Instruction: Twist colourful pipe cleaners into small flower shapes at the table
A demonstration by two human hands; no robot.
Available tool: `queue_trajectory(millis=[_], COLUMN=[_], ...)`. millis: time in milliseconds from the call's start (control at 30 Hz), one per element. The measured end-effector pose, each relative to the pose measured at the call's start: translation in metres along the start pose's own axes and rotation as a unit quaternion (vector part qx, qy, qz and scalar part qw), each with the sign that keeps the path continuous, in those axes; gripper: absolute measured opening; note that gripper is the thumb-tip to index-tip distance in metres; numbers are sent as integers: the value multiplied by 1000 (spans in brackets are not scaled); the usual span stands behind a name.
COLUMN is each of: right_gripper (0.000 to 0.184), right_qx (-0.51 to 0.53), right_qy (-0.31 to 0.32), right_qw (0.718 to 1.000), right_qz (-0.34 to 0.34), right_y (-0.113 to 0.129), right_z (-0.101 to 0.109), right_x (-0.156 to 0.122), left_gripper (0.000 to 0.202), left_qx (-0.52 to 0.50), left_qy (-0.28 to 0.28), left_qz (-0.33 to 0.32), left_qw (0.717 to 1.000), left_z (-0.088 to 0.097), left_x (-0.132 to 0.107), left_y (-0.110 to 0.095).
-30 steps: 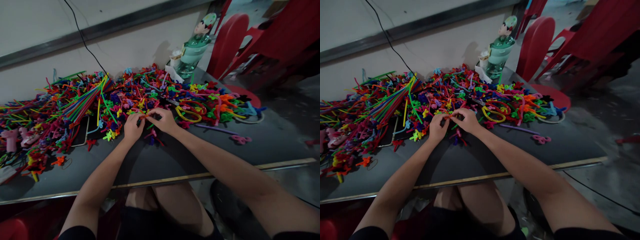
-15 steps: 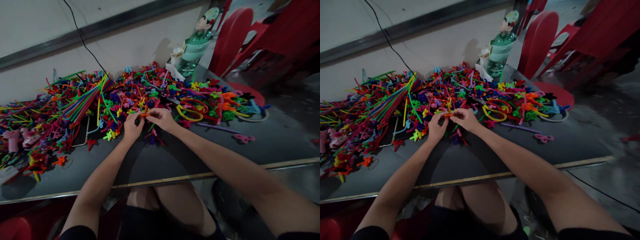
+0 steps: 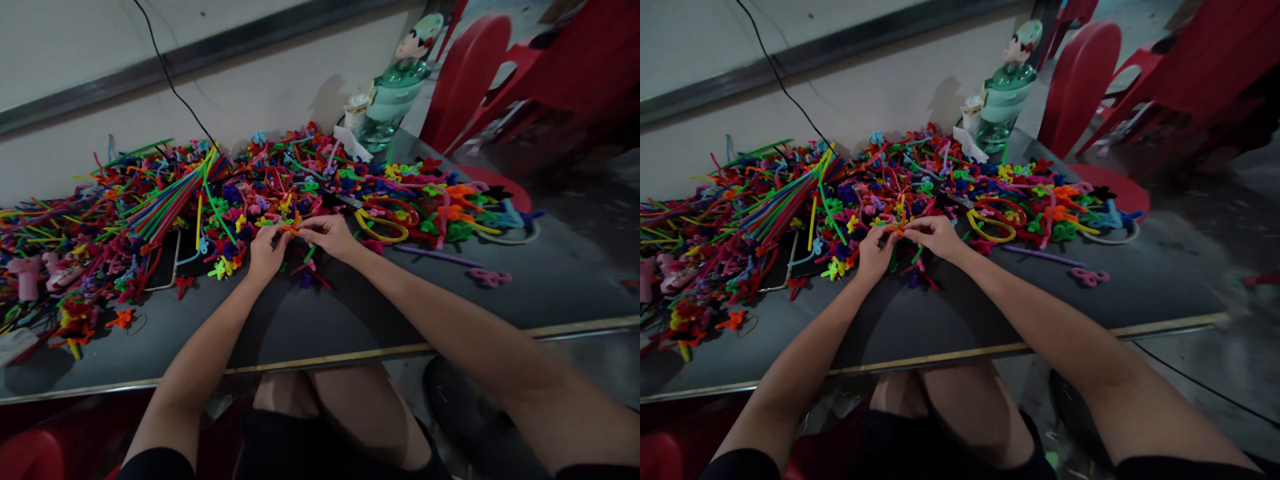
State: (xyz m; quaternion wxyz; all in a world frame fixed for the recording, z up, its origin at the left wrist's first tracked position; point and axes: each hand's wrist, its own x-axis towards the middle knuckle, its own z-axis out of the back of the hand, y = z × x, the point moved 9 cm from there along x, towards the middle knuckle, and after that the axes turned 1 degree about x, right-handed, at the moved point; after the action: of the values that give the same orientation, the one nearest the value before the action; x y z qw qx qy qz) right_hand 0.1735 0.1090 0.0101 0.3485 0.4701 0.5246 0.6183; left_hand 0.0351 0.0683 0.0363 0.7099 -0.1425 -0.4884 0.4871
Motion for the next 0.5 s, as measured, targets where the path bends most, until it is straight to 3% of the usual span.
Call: queue_trajectory(millis=[300,400,500], right_gripper=[42,36,30], right_qx=[-55,-99,-155], right_qy=[23,34,2], right_qw=[998,994,985], right_qz=[6,30,73], right_y=[-3,3,14], right_z=[2,-2,-1], right_x=[1,-2,-8], left_gripper=[11,7,5], left_qx=[-4,-5,2], left_qy=[10,10,-2], left_qz=[-7,-5,14], left_qw=[1000,1000,1000], left_z=[0,1,2], left_x=[-1,-1,-1], left_y=[-4,-3,1])
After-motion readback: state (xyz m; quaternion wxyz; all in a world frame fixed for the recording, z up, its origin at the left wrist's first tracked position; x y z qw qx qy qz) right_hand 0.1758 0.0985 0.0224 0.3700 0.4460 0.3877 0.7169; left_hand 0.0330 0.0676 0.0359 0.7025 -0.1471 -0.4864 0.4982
